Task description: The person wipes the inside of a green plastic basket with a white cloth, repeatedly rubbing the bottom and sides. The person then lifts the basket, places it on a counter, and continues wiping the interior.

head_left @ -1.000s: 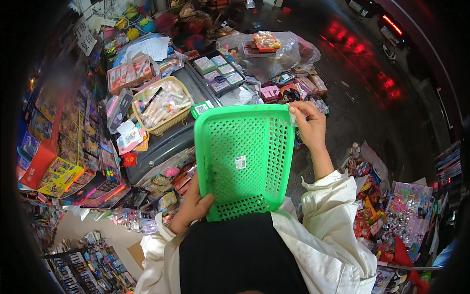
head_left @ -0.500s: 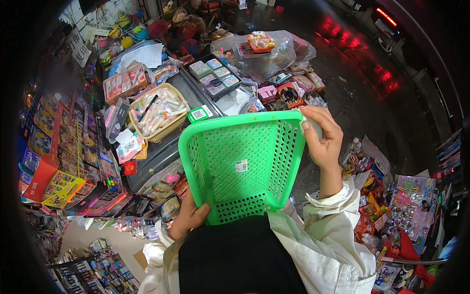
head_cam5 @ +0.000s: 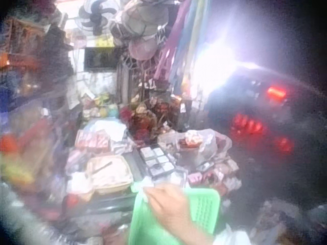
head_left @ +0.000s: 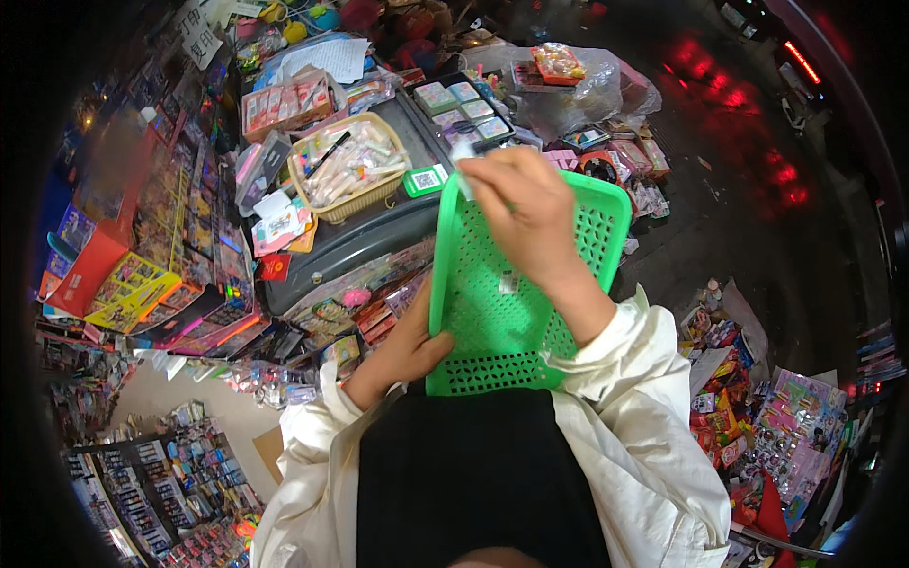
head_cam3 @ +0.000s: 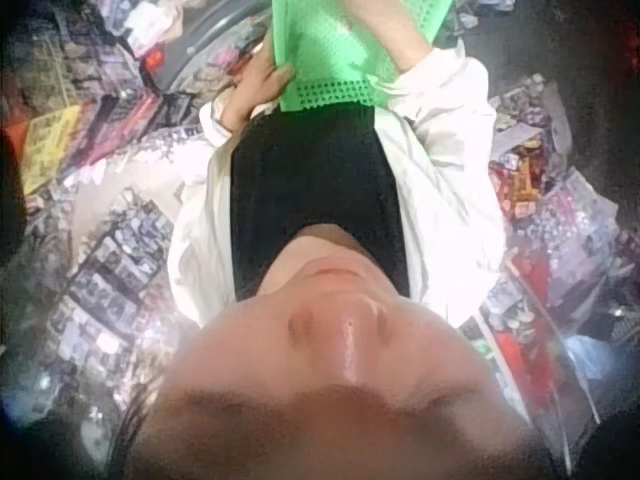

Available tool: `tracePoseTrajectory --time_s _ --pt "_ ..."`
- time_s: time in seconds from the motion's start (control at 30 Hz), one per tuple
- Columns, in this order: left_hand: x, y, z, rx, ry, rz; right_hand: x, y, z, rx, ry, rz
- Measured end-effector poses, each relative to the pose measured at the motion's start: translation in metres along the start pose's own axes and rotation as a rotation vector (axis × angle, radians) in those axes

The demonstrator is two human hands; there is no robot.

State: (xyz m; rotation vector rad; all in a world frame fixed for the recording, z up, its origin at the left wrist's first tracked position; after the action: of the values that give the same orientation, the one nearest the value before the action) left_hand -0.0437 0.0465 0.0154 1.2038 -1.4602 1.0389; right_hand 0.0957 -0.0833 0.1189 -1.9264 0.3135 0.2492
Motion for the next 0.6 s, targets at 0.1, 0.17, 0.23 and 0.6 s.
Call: tracePoseTrajectory --time_s 0.1,0.17,0.23,0.6 --pt "-0.006 0.003 -0.001 0.023 0.069 -0.032 -0.004 0.016 0.033 -0.126 -0.083 0.028" --pt "-0.014 0.006 -0.003 0.05 0.122 -0.035 -0.009 0.037 0.043 -0.193 -0.192 0.143" --pt "-0.028 0.008 -0.009 0.019 0.153 -0.197 -0.021 0.067 0.05 -0.272 -0.263 0.173" --pt "-0.04 -0.006 -0.015 0.243 0.657 -0.305 -0.034 0.159 0.034 -0.913 -0.93 0.857"
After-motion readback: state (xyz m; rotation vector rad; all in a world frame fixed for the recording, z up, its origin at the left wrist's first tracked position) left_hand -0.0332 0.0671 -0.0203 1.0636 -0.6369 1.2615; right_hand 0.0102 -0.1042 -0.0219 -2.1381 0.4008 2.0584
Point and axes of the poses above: each hand's wrist, its own y-axis away from the middle knuckle, its own z-axis out of the palm, x = y × z, the point moved 2 cm from there along -y, towards the middle knuckle, and after that the axes turned 7 degrees about -z, right-handed, at the moved point
